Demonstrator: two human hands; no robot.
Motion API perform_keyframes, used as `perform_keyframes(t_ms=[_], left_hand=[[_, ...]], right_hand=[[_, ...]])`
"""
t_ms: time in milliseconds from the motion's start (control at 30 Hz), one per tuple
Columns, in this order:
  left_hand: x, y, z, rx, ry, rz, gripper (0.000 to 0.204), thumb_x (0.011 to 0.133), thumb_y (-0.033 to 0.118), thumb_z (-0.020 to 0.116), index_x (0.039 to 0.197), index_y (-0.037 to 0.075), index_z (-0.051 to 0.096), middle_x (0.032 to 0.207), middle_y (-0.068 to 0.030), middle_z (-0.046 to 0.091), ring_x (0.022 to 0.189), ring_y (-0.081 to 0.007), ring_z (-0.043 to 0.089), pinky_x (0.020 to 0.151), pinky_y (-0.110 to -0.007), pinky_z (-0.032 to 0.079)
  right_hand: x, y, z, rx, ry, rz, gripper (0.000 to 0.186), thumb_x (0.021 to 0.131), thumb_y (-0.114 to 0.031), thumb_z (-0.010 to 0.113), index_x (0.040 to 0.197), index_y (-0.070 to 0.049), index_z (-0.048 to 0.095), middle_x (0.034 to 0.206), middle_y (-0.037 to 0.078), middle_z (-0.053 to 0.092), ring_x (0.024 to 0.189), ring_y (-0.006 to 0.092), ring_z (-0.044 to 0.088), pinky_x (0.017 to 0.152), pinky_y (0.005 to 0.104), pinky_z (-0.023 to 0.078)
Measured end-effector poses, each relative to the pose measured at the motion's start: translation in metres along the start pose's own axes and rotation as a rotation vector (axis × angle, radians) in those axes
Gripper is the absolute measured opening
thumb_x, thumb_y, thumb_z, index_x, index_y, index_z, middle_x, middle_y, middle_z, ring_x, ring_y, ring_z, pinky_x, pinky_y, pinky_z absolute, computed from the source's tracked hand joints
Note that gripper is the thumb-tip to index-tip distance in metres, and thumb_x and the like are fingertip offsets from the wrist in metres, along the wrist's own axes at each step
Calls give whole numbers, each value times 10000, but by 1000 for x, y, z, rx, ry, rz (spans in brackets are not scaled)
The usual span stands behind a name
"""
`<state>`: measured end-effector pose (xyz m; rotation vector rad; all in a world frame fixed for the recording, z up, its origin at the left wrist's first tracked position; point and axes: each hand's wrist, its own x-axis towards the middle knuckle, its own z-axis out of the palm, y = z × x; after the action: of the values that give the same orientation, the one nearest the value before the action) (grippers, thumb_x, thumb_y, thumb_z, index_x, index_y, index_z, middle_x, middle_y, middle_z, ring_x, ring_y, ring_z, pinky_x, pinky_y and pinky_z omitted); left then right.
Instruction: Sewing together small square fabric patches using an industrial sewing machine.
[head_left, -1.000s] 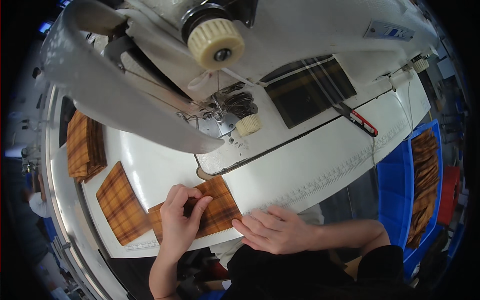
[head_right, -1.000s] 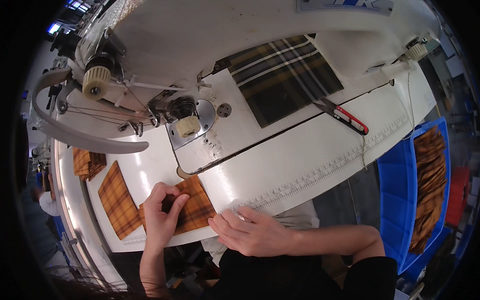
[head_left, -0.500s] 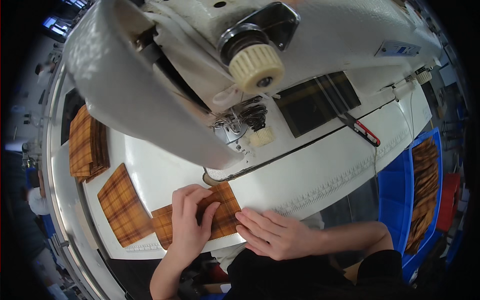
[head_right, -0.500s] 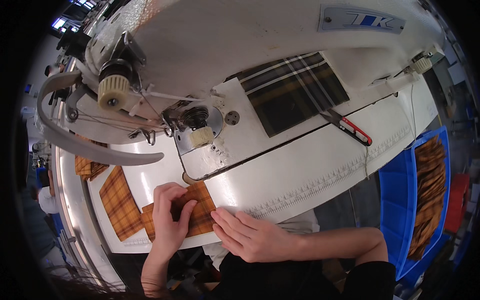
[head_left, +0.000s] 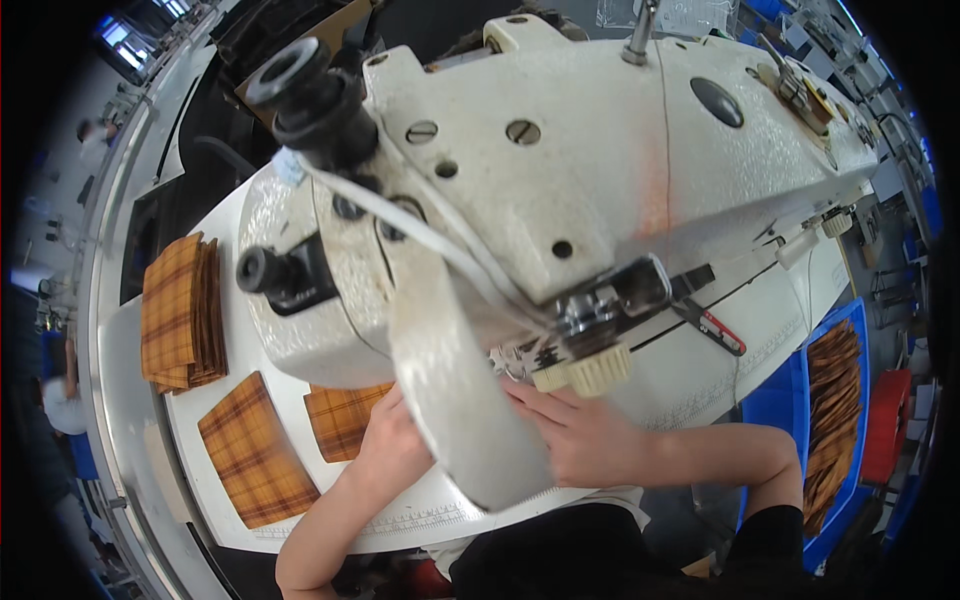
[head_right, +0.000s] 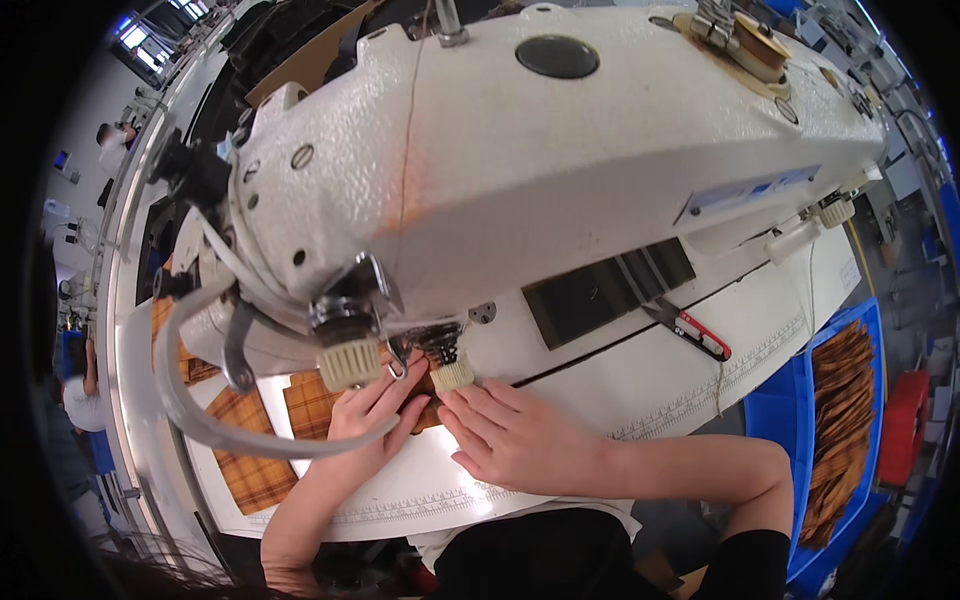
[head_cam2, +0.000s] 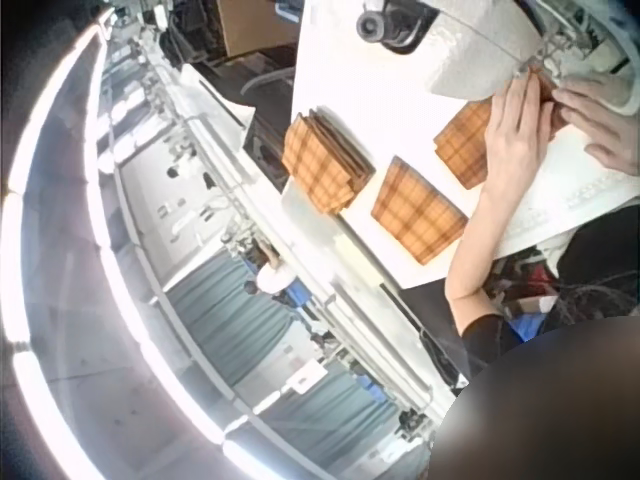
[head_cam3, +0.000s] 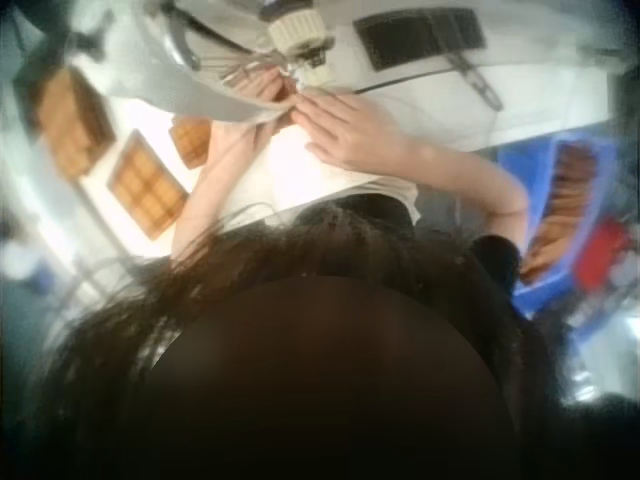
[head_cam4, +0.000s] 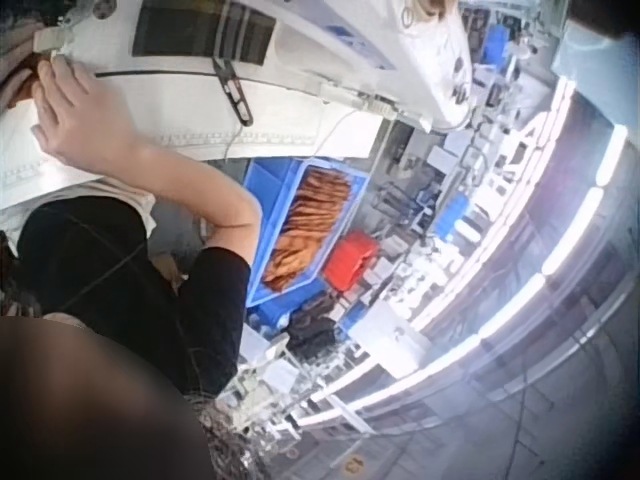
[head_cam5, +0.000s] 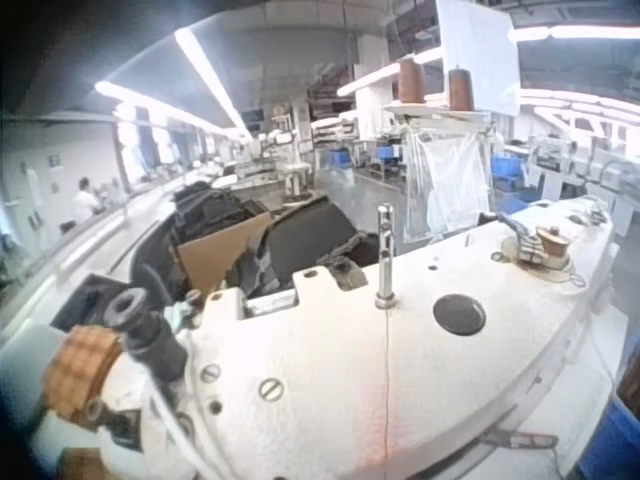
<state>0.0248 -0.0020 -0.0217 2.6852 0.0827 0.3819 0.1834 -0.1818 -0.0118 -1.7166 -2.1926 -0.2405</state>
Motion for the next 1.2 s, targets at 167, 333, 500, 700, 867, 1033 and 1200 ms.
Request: perform_keyframes(t_ms=[167,333,500,700,867,1033,1200], left_hand=[[-5,-28,12,-66,-195,-201,170,834,116,737,987,81,673,991,-105,646,893,-265,633,807,-374,509],[-3,-37,14,-16,-107,-99,261,856,184,717,1074,91,610,938,-48,643,865,-183,629,815,-326,523],[-1,-43,14,-79,-173,-92,249,906,146,626,1140,79,573,988,-86,636,861,-204,629,798,-347,541],[-7,-49,27,1,-182,-67,237,982,183,439,1158,66,544,1021,-102,630,876,-205,625,784,-351,550],[-11,-52,27,11,-79,-31,237,938,237,547,1109,78,579,987,-74,638,894,-221,624,787,-324,537],[5,-31,15,13,-9,-62,256,720,138,786,941,90,667,952,-73,670,883,-257,651,770,-357,530],[10,-28,3,48,-27,-62,257,717,100,779,949,76,672,947,-74,683,870,-260,667,759,-373,538]], right_hand=[[3,17,24,-51,58,-65,359,886,-297,619,998,43,653,972,148,655,1070,300,592,1005,416,431],[2,20,25,-7,30,-68,275,890,-283,610,825,-16,616,840,168,653,1072,334,576,1003,424,425],[-1,21,35,-15,2,-72,272,886,-280,613,816,-17,616,837,178,652,1060,354,568,1006,438,420],[3,21,27,-56,46,-42,277,880,-276,619,762,-26,602,838,166,655,1063,349,562,1002,442,425],[11,23,24,-10,109,-54,238,828,-247,650,730,-39,591,789,136,630,996,313,564,966,431,447],[2,28,38,16,117,-72,202,792,-219,659,719,-47,581,761,120,616,955,296,560,937,421,456],[10,29,25,-61,127,-76,184,776,-206,656,714,-49,583,744,117,614,957,300,564,934,414,456]])
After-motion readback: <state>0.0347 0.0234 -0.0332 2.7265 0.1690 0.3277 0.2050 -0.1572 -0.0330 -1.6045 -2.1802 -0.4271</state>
